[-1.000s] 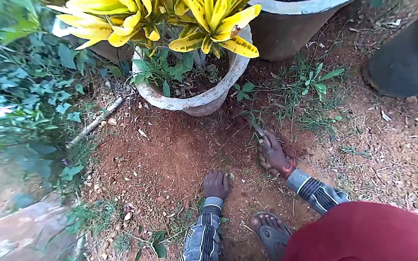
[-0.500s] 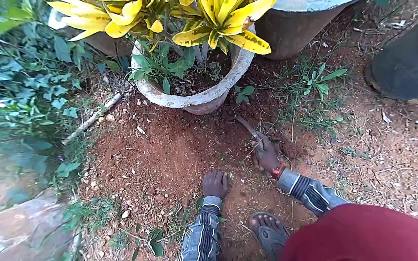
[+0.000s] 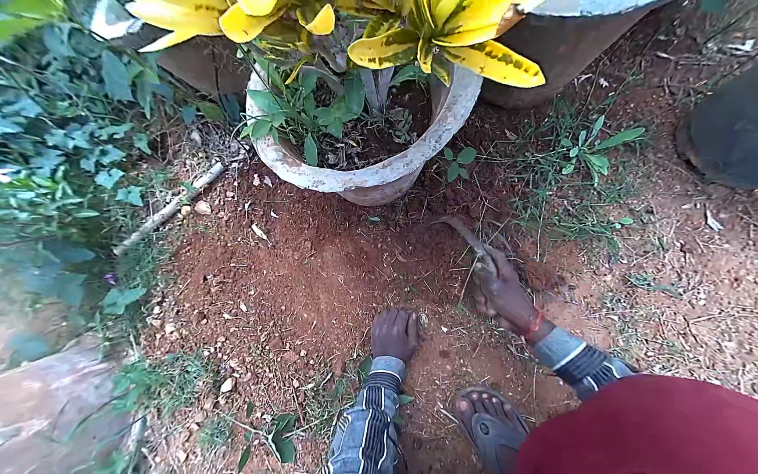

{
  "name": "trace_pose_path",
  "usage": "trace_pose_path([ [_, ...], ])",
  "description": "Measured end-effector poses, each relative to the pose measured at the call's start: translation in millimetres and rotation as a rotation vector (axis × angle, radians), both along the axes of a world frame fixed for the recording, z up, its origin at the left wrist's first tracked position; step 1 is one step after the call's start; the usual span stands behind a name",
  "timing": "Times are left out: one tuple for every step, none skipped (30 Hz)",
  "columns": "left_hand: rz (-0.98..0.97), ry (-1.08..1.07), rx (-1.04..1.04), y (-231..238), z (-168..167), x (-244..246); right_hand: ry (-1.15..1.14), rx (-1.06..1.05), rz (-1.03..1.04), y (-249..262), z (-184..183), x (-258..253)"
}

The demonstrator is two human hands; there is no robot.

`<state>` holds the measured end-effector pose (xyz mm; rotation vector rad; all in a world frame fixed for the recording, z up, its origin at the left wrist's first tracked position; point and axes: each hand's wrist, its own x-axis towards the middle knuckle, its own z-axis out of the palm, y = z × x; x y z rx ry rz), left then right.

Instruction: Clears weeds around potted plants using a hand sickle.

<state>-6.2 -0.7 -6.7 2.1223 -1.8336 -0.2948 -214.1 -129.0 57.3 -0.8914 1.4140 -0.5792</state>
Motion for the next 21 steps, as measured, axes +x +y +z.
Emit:
trace_pose_path([
  [0.000, -0.002, -0.005, 0, 0, -1, -0.050, 0.052, -0.003, -13, -10, 20],
  [-0.005, -0.007, -0.013, -2, 0, 2, -0.137, 0.072, -0.027, -19, -18, 31],
  [-0.013, 0.003, -0.005, -1, 1, 3, -0.249, 0.089, -0.075, -18, -24, 34],
  [-0.018, 0.021, 0.012, 4, 0, 1, -0.368, 0.123, -0.139, -11, -24, 32],
  [-0.017, 0.029, 0.010, 2, -2, -1, -0.480, 0.157, -0.197, -9, -19, 28],
  [-0.017, 0.028, 0.003, 0, -4, -1, -0.580, 0.182, -0.256, -7, -13, 25],
  [-0.020, 0.021, 0.000, 3, -3, 1, -0.633, 0.193, -0.294, 0, -8, 18],
  [-0.023, 0.013, -0.010, 4, -2, 3, -0.593, 0.153, -0.279, 9, -1, 5],
  [-0.026, 0.007, -0.028, 2, -2, 2, -0.471, 0.081, -0.221, 14, 10, -12],
  [-0.025, 0.005, -0.044, 0, -2, 1, -0.328, 0.015, -0.161, 21, 22, -28],
  [-0.024, 0.006, -0.051, 0, -2, 0, -0.209, -0.028, -0.111, 30, 31, -41],
  [-0.022, 0.006, -0.052, 1, -3, 1, -0.117, -0.066, -0.072, 38, 35, -48],
  [-0.022, 0.006, -0.051, 2, -2, 1, -0.053, -0.087, -0.043, 42, 34, -48],
  [-0.021, 0.002, -0.060, 1, -2, 2, -0.017, -0.089, -0.024, 36, 28, -39],
  [-0.018, -0.006, -0.074, 0, -3, 3, -0.007, -0.071, -0.011, 21, 18, -21],
  [-0.016, -0.013, -0.084, -2, -4, 3, -0.001, -0.033, 0.001, -1, 6, 3],
  [-0.016, -0.018, -0.079, -2, -4, 2, -0.005, 0.004, 0.000, -20, -6, 26],
  [-0.019, -0.021, -0.069, -2, -3, 3, -0.049, 0.011, -0.022, -30, -15, 41],
  [-0.026, -0.022, -0.059, -6, -3, 5, -0.140, 0.009, -0.059, -35, -21, 48],
  [-0.026, -0.011, -0.031, -3, -1, 5, -0.267, 0.029, -0.118, -31, -23, 49],
  [-0.023, -0.006, -0.022, -2, -1, 3, -0.403, 0.071, -0.187, -24, -20, 45],
])
